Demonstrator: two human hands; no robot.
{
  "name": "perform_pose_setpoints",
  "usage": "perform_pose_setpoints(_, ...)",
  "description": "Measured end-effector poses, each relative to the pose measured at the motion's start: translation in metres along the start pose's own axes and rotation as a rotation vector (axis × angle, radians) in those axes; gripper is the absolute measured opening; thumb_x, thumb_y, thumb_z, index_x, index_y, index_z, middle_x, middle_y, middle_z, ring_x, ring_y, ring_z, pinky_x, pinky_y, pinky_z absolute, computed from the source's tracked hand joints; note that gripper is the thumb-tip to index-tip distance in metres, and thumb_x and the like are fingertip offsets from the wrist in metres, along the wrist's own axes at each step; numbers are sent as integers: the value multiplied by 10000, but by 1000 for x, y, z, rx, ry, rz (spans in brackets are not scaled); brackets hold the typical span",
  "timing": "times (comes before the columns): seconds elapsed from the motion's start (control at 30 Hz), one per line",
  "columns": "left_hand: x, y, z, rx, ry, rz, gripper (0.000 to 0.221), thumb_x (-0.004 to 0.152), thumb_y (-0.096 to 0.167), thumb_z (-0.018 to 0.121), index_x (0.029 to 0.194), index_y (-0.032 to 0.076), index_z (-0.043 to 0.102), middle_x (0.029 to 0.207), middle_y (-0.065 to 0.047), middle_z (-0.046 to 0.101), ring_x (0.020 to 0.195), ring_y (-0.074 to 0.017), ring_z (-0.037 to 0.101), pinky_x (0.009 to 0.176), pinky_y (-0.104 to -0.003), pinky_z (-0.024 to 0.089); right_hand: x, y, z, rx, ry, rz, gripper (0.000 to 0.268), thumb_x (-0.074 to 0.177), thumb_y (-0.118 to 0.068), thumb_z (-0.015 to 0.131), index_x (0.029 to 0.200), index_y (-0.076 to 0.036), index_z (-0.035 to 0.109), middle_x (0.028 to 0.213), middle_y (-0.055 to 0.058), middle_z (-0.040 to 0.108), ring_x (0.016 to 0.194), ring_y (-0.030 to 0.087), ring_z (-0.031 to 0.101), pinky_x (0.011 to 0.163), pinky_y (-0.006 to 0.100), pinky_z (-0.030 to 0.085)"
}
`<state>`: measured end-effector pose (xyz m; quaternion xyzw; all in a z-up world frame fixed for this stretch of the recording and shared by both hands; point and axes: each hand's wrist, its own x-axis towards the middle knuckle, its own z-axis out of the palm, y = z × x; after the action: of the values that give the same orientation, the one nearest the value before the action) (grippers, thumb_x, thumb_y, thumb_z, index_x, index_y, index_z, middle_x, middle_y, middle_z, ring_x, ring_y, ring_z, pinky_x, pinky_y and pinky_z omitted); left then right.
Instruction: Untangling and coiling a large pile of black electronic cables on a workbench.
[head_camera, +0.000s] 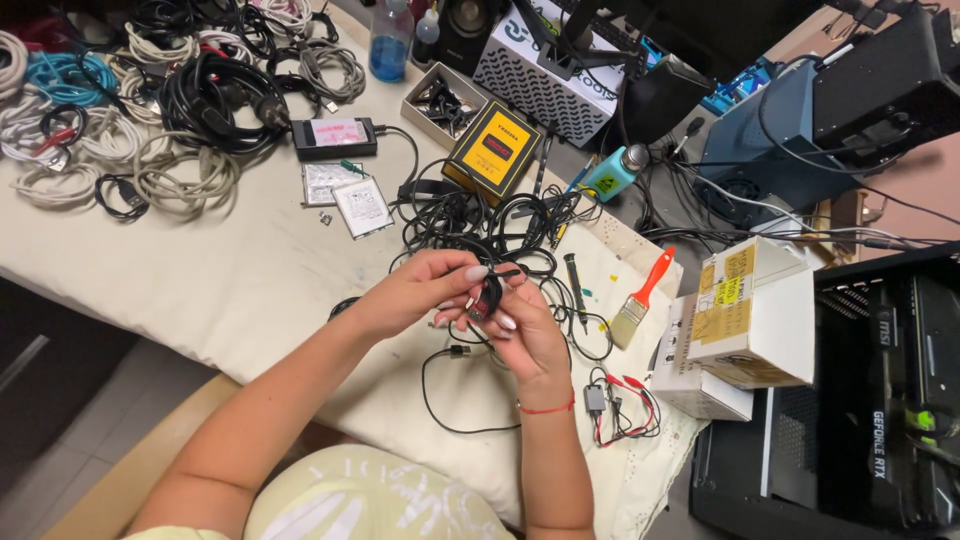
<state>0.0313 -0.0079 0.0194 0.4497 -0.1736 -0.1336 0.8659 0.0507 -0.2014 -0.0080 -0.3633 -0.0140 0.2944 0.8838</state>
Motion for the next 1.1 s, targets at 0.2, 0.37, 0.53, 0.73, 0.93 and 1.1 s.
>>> perform_pose_setpoints(0.2,4,-5,-3,39,75,-11,308,1054,213,573,888,-35,649,538,23,378,424,-63,445,553,-332,621,-1,6,-6,79,-7,101,106,980,-93,595,1057,-112,525,881,208,707,427,-12,403,382,111,313)
perform_pose_setpoints(0.37,4,11,2,321,197,63,253,1041,190,587,916,-9,683,517,-25,475,457,-94,486,563,-312,608,-4,1,19,-9,-51,50,231,900,-161,593,1074,-12,628,911,191,653,575,104,438,472,192,373)
perform_pose_setpoints(0.53,-1,15,11,739,230,184,165,1022,169,616,931,66,707,557,-99,665,527,-210,649,617,-329,581,-1,15,11,-156,12,-4,160,1028,-160,578,933,-34,604,824,144,606,671,147,511,541,228,411)
perform_pose_setpoints(0.73,-8,24,10,644,227,111,202,1025,224,617,899,95,707,566,-43,661,556,-141,620,629,-284,558,-5,6,9,-414,-29,-55,104,935,-23,709,987,23,632,650,144,626,502,146,555,443,219,464)
perform_pose_setpoints(0.93,-11,35,18,542,224,36,236,1022,243,619,906,60,713,639,-83,642,563,-159,603,586,-298,565,-8,-16,-12,-544,-171,-95,438,865,93,691,1293,97,603,924,221,736,424,182,631,370,266,518)
perform_pose_setpoints(1.1,-12,36,21,-185,78,-95,362,1083,280,503,1025,-29,682,714,20,508,586,-21,491,620,-226,503,-19,-21,-26,-398,-243,-71,452,893,77,610,1335,147,546,1121,319,712,557,258,741,453,320,636)
